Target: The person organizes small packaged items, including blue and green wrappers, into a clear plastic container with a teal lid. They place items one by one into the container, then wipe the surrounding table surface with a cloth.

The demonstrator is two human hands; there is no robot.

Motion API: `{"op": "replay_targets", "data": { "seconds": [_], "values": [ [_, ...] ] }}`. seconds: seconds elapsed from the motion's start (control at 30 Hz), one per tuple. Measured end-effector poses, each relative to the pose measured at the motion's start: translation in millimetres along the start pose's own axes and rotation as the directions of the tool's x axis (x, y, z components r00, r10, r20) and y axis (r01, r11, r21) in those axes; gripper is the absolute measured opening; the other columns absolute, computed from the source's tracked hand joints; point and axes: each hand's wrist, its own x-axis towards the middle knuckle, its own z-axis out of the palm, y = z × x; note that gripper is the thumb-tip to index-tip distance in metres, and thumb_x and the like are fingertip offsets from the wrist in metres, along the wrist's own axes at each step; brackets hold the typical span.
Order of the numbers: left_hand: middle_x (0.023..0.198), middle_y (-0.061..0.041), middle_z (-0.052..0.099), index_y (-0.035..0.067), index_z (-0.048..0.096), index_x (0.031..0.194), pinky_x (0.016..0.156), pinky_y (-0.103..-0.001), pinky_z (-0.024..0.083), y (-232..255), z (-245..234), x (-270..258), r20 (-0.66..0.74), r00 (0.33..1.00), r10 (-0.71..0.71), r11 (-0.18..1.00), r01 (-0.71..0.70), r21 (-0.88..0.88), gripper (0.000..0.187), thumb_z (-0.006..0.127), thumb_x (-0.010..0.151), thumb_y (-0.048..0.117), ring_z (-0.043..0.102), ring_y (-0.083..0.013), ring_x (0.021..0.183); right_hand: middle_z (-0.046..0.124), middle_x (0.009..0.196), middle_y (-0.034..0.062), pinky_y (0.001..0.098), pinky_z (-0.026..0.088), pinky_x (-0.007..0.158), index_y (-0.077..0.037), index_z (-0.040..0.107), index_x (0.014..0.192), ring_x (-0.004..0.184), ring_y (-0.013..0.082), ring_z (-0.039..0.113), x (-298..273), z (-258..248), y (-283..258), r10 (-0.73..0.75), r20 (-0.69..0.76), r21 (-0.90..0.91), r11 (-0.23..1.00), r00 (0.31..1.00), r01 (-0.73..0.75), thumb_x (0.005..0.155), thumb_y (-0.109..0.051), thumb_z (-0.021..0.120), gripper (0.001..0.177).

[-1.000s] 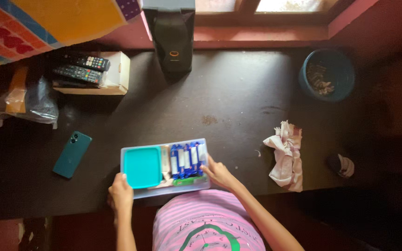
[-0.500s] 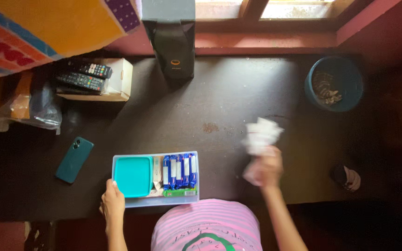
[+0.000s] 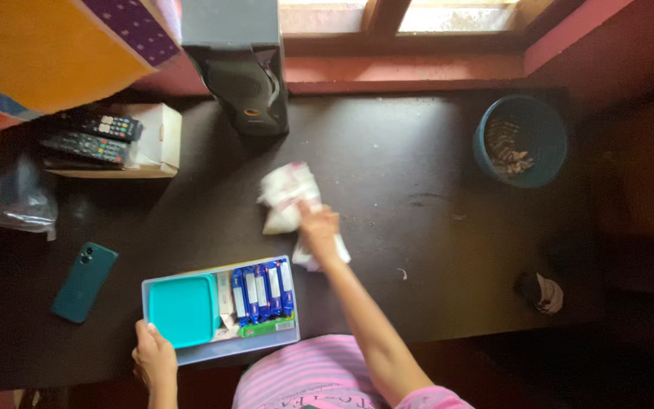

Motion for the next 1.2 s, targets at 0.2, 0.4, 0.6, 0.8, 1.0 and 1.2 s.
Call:
{"op": "replay_targets", "data": {
  "seconds": [0.2,0.4,0.6,0.8,1.0,1.2],
  "values": [
    [0.106,-0.023,0.073,0.016,0.053,0.133,0.089,-0.061,0.05,1.2,-0.2,0.2,-0.007,0.999,0.033,0.999,-0.033,-0.009,0.035,0.03,0.114,0.034,0.068,-0.0491,0.102,0.064,0.108,0.0123,0.0487,0.042,0.083,-0.013,0.061,0.135,0.101,0.0329,0.057,-66.5,-7.8,203.8,0.371,-0.357,-0.062,0.907,0.857,-0.417,0.088,-0.016,0.06,0.047],
    [0.104,-0.025,0.071,0.016,0.053,0.134,0.087,-0.061,0.05,-1.9,6.0,1.5,-0.035,0.999,0.036,0.999,-0.036,0.001,0.035,0.031,0.114,0.035,0.067,-0.0492,0.102,0.06,0.124,0.0145,0.0489,0.042,0.098,-0.007,0.061,0.137,0.116,0.035,0.054,-263.5,-76.3,226.3,0.733,-0.385,0.276,0.671,0.561,-0.688,0.094,-0.011,0.061,0.043],
    [0.102,-0.025,0.071,0.015,0.055,0.131,0.087,-0.063,0.049,-3.6,6.8,-2.5,-0.101,0.989,0.106,0.994,-0.105,0.01,0.034,0.033,0.115,0.035,0.066,-0.0512,0.1,0.056,0.141,0.0143,0.0482,0.042,0.111,-0.007,0.061,0.139,0.13,0.0349,0.052,-246.3,-117.5,139.6,0.668,-0.468,0.474,0.742,0.578,-0.474,0.097,-0.008,0.061,0.043],
    [0.098,-0.023,0.073,0.017,0.056,0.13,0.085,-0.063,0.05,-9.8,15.6,4.7,-0.115,0.991,0.065,0.998,-0.064,0.011,0.034,0.033,0.115,0.036,0.069,-0.0493,0.097,0.047,0.161,0.0016,0.0429,0.043,0.113,-0.031,0.063,0.147,0.136,0.0241,0.056,-48.5,-42.7,-0.5,-0.4,-0.158,0.226,0.875,0.903,0.427,0.089,-0.014,0.064,0.06],
    [0.103,-0.026,0.073,0.016,0.06,0.135,0.086,-0.062,0.051,-30.3,31.3,13.2,-0.179,0.979,0.097,0.995,-0.092,0.036,0.035,0.037,0.118,0.036,0.069,-0.0504,0.098,0.059,0.137,0.0163,0.0548,0.048,0.085,-0.019,0.056,0.143,0.115,0.0359,0.061,76.5,25.5,-20.2,-0.348,-0.202,-0.099,0.937,0.916,0.334,0.091,-0.024,0.061,0.053],
    [0.101,-0.024,0.074,0.015,0.059,0.134,0.083,-0.061,0.051,-26.4,28.9,13.6,-0.16,0.983,0.087,0.996,-0.085,0.016,0.036,0.036,0.116,0.035,0.069,-0.0495,0.096,0.065,0.095,0.0186,0.055,0.049,0.07,-0.015,0.067,0.13,0.085,0.0368,0.062,61.2,10.8,202.3,0.481,-0.264,-0.123,0.843,0.836,-0.524,0.104,-0.039,0.058,0.037]
  ]
}}
